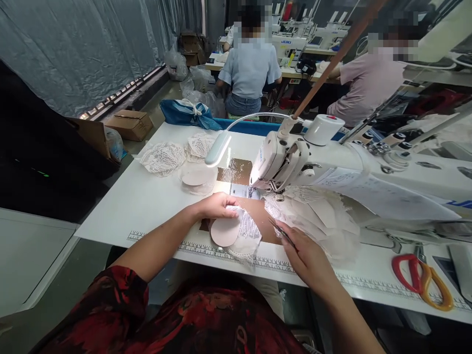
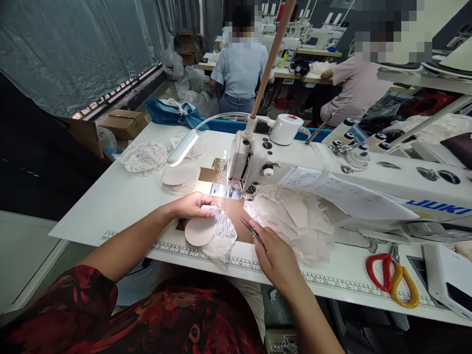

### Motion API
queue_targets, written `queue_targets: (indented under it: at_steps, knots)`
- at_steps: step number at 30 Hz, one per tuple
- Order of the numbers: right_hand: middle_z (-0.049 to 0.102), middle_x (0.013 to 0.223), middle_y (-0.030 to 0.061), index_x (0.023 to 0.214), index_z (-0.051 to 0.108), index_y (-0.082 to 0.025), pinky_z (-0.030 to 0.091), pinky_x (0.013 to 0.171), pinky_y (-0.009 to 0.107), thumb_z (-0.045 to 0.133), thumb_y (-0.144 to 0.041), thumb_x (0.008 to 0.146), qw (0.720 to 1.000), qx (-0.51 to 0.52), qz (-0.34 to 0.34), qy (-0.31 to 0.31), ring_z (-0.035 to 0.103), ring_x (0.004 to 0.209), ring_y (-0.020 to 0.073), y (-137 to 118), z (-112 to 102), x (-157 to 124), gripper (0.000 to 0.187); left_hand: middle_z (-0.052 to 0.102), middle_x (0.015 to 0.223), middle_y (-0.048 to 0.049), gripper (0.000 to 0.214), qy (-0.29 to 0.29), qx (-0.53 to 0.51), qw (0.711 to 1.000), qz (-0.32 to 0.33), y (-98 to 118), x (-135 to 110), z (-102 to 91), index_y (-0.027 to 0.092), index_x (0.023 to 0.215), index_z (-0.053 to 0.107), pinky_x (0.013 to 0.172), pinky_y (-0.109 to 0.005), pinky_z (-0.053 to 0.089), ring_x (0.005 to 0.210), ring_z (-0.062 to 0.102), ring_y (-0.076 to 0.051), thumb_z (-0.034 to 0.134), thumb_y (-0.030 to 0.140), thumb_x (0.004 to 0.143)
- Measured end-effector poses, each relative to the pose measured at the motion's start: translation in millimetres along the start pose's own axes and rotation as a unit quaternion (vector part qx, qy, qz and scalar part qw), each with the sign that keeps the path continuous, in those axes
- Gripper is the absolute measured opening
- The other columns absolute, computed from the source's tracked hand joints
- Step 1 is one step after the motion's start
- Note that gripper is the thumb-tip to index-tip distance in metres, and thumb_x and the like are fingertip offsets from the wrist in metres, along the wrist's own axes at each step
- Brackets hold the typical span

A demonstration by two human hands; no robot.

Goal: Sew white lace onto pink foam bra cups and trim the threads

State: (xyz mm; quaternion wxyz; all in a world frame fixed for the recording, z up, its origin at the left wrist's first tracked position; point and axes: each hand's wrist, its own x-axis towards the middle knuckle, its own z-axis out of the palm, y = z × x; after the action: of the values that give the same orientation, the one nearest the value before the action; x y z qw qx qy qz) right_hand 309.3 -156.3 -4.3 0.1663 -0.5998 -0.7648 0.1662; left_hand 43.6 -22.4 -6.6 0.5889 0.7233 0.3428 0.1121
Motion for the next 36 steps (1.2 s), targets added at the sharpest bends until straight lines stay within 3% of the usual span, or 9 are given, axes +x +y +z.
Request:
queue_targets:
  at_steps: [3,8,12,17,24,28,32,36]
  knots:
    - [0.065,0.122,0.0079,0.134,0.051,-0.022,0.049,0.089,0.033,0.041,-0.037,0.094,0.993,0.120,-0.003,0.012,0.060,0.111,0.0230,-10.4,4.1,5.4,0.044,0.066,0.090,-0.0055,0.032,-0.005,-0.023,1.000,-0.016,-1.3,0.1,1.9,0.013,0.092,0.068,0.060,-0.020,0.044,0.076,0.061,-0.015,0.069,0.039,0.074]
    - [0.069,0.086,0.0039,0.129,0.053,-0.019,0.052,0.069,0.030,0.038,-0.040,0.094,0.971,0.237,0.034,-0.019,0.064,0.071,0.0175,-28.2,11.8,29.2,0.043,0.067,0.080,-0.0051,0.035,-0.013,-0.042,0.999,-0.016,-2.4,-1.4,4.2,0.011,0.088,0.072,0.056,-0.020,0.041,0.069,0.058,-0.014,0.070,0.043,0.074]
    - [0.069,0.104,0.0064,0.127,0.057,-0.021,0.050,0.081,0.035,0.040,-0.043,0.093,0.969,0.239,0.053,-0.021,0.065,0.090,0.0217,-30.3,13.3,43.1,0.044,0.069,0.086,-0.0075,0.036,-0.012,-0.128,0.992,-0.008,-5.2,-2.5,2.7,0.011,0.092,0.073,0.064,-0.022,0.046,0.075,0.060,-0.015,0.073,0.042,0.073]
    - [0.065,0.122,0.0069,0.126,0.061,-0.024,0.044,0.095,0.040,0.046,-0.046,0.091,0.962,0.264,0.057,-0.047,0.057,0.114,0.0270,-22.2,17.9,48.8,0.044,0.069,0.084,-0.0069,0.034,-0.018,-0.153,0.988,-0.007,-6.9,-2.5,0.3,0.011,0.090,0.073,0.063,-0.023,0.046,0.073,0.060,-0.014,0.073,0.041,0.074]
    - [0.069,0.102,0.0055,0.117,0.064,-0.023,0.048,0.080,0.036,0.058,-0.047,0.084,0.944,0.312,0.081,-0.074,0.063,0.092,0.0226,-25.5,19.6,57.8,0.041,0.070,0.088,-0.0082,0.038,-0.049,-0.149,0.988,0.008,-8.1,-1.8,0.8,0.012,0.098,0.073,0.067,-0.024,0.046,0.077,0.061,-0.016,0.071,0.042,0.076]
    - [0.065,0.082,0.0012,0.107,0.064,-0.023,0.047,0.070,0.031,0.058,-0.046,0.084,0.945,0.308,0.058,-0.090,0.060,0.075,0.0170,-31.7,21.6,64.6,0.033,0.065,0.075,-0.0051,0.039,-0.067,-0.143,0.987,0.026,-8.3,-0.2,2.5,0.010,0.088,0.073,0.059,-0.022,0.042,0.068,0.057,-0.014,0.072,0.046,0.074]
    - [0.067,0.087,0.0027,0.102,0.065,-0.022,0.047,0.073,0.030,0.059,-0.042,0.084,0.942,0.324,0.034,-0.081,0.061,0.080,0.0174,-32.9,27.9,68.3,0.028,0.052,0.061,0.0003,0.040,-0.088,-0.135,0.987,0.028,-6.1,-0.3,2.0,0.008,0.077,0.069,0.048,-0.020,0.031,0.055,0.044,-0.008,0.069,0.047,0.077]
    - [0.069,0.090,0.0043,0.096,0.067,-0.022,0.047,0.073,0.030,0.058,-0.042,0.085,0.942,0.329,0.033,-0.064,0.062,0.085,0.0191,-30.0,31.3,67.9,0.025,0.051,0.064,0.0002,0.039,-0.097,-0.133,0.986,0.020,-2.8,-1.9,1.2,0.008,0.083,0.070,0.049,-0.021,0.030,0.056,0.041,-0.008,0.067,0.046,0.079]
